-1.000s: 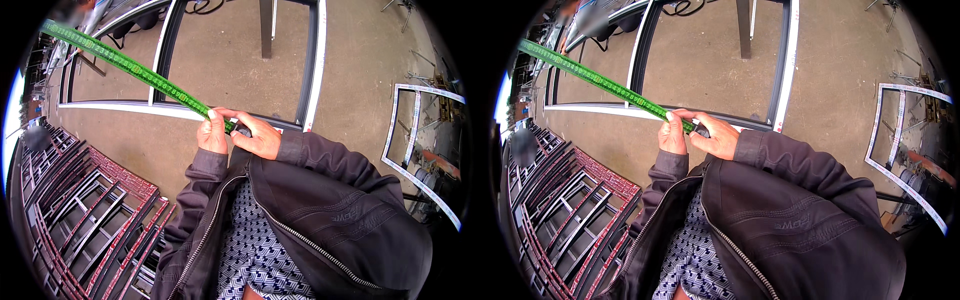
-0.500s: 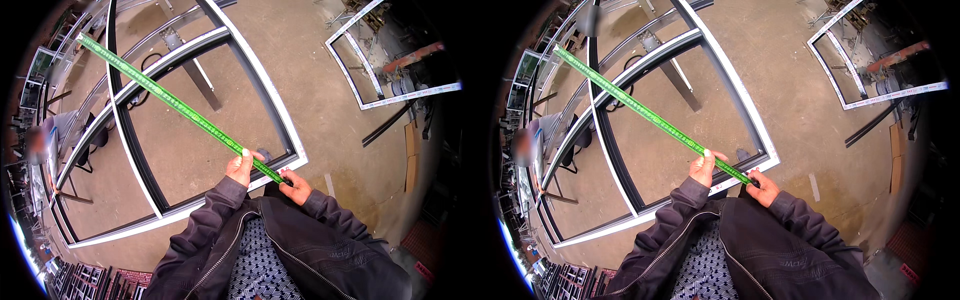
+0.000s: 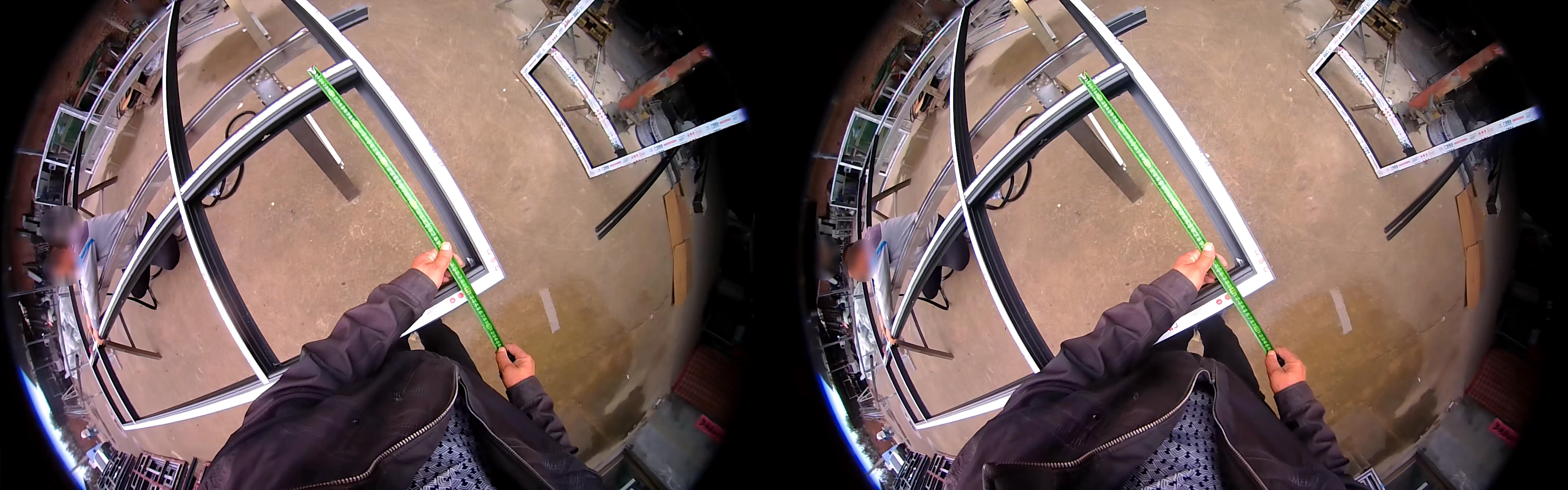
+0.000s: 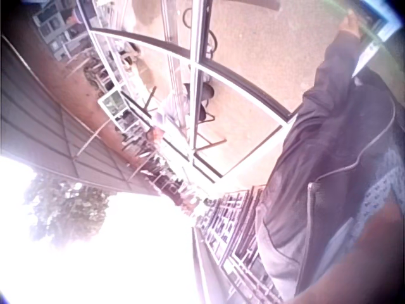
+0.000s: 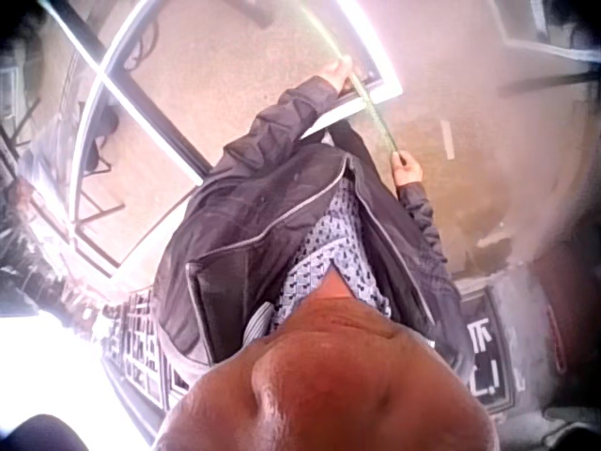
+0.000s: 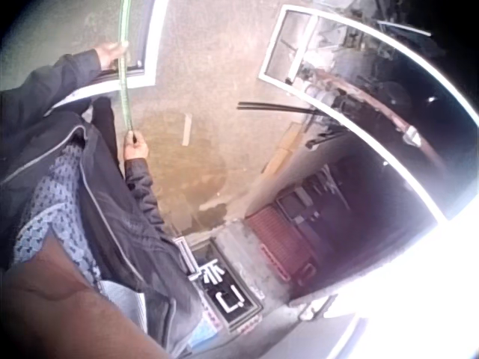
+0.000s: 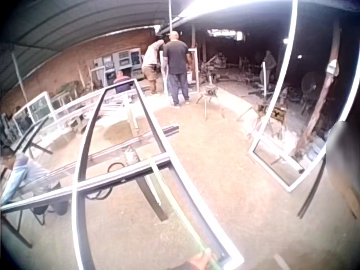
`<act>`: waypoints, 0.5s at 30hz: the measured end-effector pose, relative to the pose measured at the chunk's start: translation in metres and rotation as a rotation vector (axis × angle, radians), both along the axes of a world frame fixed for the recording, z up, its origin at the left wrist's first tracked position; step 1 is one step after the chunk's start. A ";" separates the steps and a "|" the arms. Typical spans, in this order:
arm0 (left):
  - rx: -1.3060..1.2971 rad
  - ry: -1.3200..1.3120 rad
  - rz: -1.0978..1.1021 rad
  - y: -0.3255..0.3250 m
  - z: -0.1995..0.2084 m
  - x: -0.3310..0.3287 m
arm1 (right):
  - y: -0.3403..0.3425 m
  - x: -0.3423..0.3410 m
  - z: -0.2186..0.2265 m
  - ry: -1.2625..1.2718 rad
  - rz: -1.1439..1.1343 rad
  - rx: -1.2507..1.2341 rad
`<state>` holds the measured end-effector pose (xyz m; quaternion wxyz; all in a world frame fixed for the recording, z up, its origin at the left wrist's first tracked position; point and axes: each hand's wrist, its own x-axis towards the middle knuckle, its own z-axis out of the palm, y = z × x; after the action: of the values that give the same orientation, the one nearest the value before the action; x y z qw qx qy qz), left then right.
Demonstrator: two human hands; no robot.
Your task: The person uses a green tape measure to measure the dimensions of a large white window frame resting on a workbench. They measure the top, side, and bottom edges of the frame. Later, they measure a long black rubber seal strip and mark it with a white marker.
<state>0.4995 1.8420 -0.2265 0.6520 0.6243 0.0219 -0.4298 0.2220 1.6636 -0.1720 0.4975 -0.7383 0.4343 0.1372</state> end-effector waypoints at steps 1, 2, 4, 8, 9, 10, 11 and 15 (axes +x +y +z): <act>-0.019 0.010 0.025 -0.006 -0.004 0.005 | -0.004 0.000 -0.002 -0.003 0.001 -0.030; -0.036 0.020 0.050 -0.011 -0.009 0.010 | -0.007 0.001 -0.004 -0.007 0.003 -0.059; -0.059 0.026 0.075 -0.019 -0.018 0.021 | -0.010 0.006 0.001 0.027 0.013 -0.132; -0.029 -0.044 0.050 -0.024 -0.026 0.042 | -0.010 0.008 0.010 0.031 0.021 -0.231; -0.023 -0.059 0.054 -0.024 -0.024 0.046 | -0.009 0.007 0.010 0.034 0.012 -0.241; -0.016 -0.075 0.058 -0.023 -0.024 0.050 | -0.008 0.006 0.011 0.037 0.003 -0.251; -0.041 -0.036 0.072 -0.023 -0.030 0.052 | -0.006 0.003 0.011 0.002 0.023 -0.271; -0.035 -0.035 0.073 -0.018 -0.028 0.063 | 0.002 -0.006 0.012 -0.007 0.008 -0.276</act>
<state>0.5627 1.8236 -0.2543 0.6783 0.6190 0.0261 -0.3950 0.2161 1.6652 -0.1605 0.3920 -0.8019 0.4445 0.0756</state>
